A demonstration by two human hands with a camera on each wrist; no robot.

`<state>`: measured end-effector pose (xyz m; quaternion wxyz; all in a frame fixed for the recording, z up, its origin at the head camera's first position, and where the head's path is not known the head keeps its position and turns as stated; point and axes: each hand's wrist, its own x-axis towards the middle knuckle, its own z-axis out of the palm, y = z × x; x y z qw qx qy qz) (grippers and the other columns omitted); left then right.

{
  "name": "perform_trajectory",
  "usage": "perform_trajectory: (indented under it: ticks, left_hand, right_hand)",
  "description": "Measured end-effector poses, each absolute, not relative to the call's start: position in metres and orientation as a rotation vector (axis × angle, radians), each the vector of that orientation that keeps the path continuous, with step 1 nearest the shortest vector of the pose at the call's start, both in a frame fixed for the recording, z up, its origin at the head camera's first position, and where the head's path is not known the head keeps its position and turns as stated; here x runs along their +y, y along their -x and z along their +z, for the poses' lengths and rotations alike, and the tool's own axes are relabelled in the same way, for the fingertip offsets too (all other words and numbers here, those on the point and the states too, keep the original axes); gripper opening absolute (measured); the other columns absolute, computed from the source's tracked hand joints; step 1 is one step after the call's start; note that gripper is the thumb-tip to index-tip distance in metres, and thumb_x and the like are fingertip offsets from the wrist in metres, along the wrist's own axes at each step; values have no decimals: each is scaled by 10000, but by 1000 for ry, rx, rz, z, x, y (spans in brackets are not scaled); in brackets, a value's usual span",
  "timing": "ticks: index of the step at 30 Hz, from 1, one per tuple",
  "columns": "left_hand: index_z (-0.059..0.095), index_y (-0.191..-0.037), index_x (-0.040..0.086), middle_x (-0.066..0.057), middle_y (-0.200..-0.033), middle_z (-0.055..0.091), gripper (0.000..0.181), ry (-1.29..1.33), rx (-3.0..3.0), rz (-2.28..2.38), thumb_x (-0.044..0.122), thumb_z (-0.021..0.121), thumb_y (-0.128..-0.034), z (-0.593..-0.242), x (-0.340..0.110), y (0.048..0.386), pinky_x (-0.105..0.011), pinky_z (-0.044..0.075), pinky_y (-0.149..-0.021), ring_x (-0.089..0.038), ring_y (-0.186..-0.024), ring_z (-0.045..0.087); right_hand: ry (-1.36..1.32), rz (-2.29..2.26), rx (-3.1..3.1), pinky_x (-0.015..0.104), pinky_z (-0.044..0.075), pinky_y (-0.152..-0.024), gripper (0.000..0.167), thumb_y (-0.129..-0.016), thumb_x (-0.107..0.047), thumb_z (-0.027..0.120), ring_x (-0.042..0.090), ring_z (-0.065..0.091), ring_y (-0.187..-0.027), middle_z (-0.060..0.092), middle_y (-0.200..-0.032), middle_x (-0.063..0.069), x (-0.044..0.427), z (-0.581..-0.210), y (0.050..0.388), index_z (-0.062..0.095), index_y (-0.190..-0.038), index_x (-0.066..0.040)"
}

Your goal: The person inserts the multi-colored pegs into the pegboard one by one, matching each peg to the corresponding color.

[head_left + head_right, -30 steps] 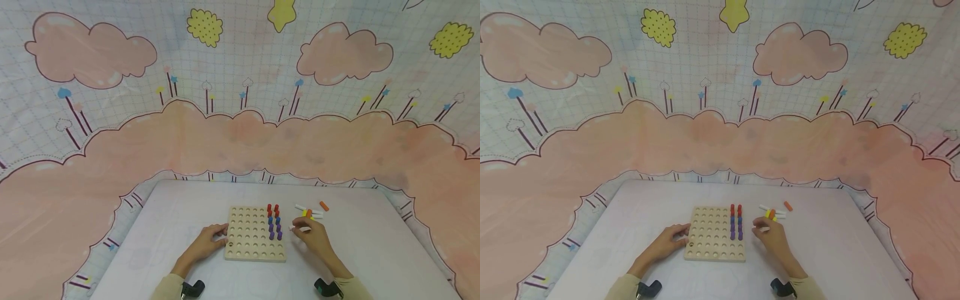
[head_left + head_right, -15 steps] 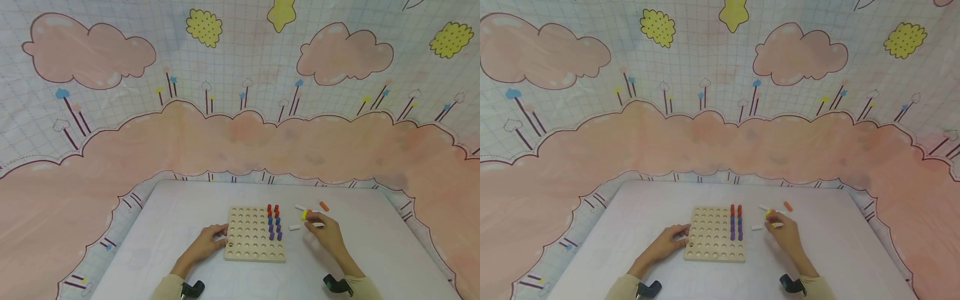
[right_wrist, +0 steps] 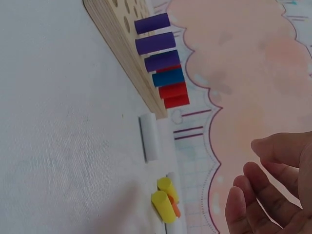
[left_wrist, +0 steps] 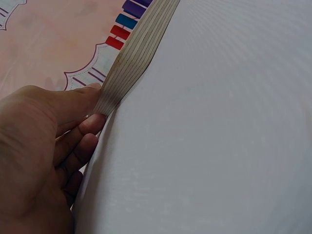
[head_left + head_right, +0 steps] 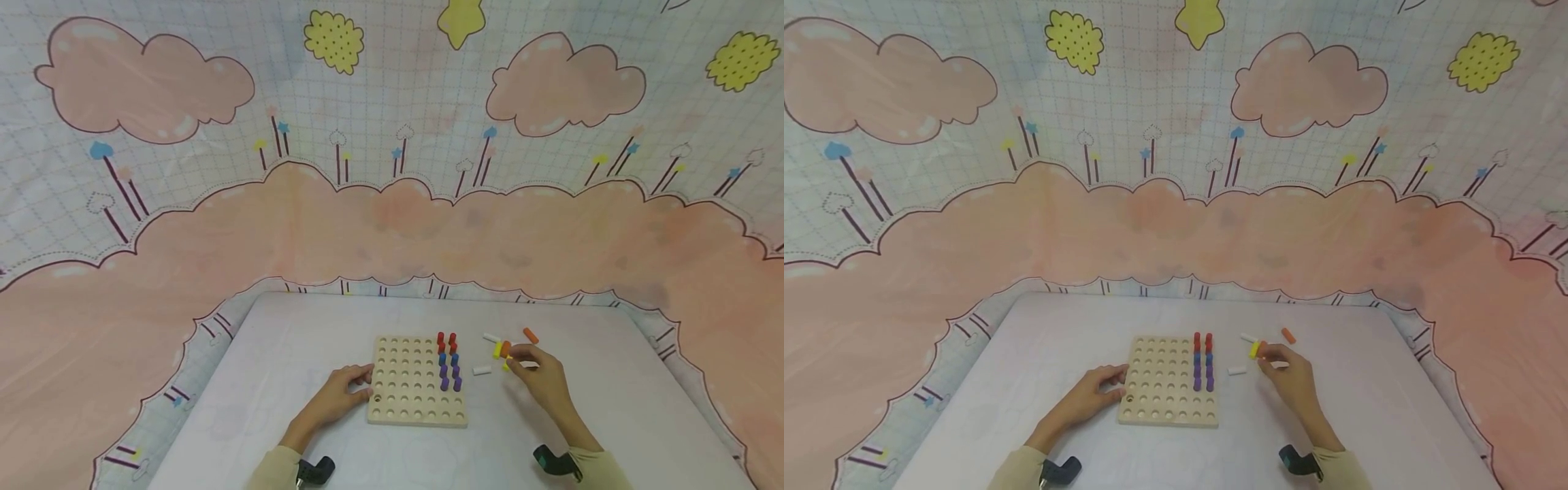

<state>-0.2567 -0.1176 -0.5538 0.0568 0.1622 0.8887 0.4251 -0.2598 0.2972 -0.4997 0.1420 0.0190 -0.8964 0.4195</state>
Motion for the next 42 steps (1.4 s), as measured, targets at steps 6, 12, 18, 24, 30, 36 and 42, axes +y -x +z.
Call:
perform_trajectory:
  ticks: [6, 12, 18, 24, 30, 36, 42]
  left_hand:
    - [553, -1392, 114, 165, -1069, 604, 535, -490, 2684, 1296, 264, 699, -899, -555, -118, 257, -408, 393, -1011, -72, -1040, 494]
    - [556, -1389, 111, 166, -1062, 601, 528, -504, 2685, 1293, 256, 698, -902, -555, -118, 257, -388, 398, -1004, -70, -1033, 494]
    - [556, -1390, 115, 162, -1069, 604, 527, -509, 2684, 1290, 260, 696, -903, -554, -118, 257, -379, 399, -1003, -65, -1033, 494]
    - [555, -1390, 111, 153, -1065, 605, 523, -525, 2705, 1267, 252, 694, -906, -553, -117, 256, -421, 384, -1016, -62, -1023, 495]
    - [553, -1391, 106, 131, -1069, 603, 524, -531, 2721, 1253, 271, 690, -913, -553, -118, 256, -463, 361, -1022, -93, -1028, 496]
    - [554, -1391, 108, 137, -1066, 600, 525, -523, 2717, 1255, 276, 690, -912, -553, -118, 257, -463, 362, -1023, -94, -1027, 496]
    - [555, -1391, 112, 157, -1059, 600, 524, -524, 2728, 1248, 271, 690, -911, -553, -118, 256, -432, 372, -1017, -62, -1017, 495]
  right_hand:
    - [8, 1160, -2630, 183, 524, -765, 225, -871, -106, 725, 143, 657, -948, 733, -1036, 115, 304, -502, 264, 705, -1090, -56]
    - [84, 1155, -2674, 352, 560, -851, 263, -899, -121, 697, 314, 639, -1063, 699, -1128, 169, 315, -506, 269, 676, -1148, -40]
    - [166, 1166, -2704, 465, 527, -928, 312, -908, -138, 685, 342, 599, -1131, 644, -1236, 214, 322, -510, 272, 651, -1200, -33]
    - [214, 1194, -2740, 498, 502, -960, 351, -927, -166, 661, 373, 553, -1185, 593, -1296, 242, 327, -509, 272, 621, -1248, -33]
    - [231, 1192, -2762, 497, 520, -913, 373, -933, -203, 657, 394, 553, -1191, 577, -1313, 255, 332, -511, 275, 616, -1269, -48]
    - [252, 1187, -2801, 438, 521, -845, 382, -929, -212, 650, 413, 532, -1196, 566, -1314, 267, 336, -514, 277, 612, -1274, -52]
    - [262, 1213, -2830, 428, 493, -849, 409, -929, -228, 650, 420, 513, -1197, 559, -1311, 276, 338, -517, 282, 600, -1285, -33]
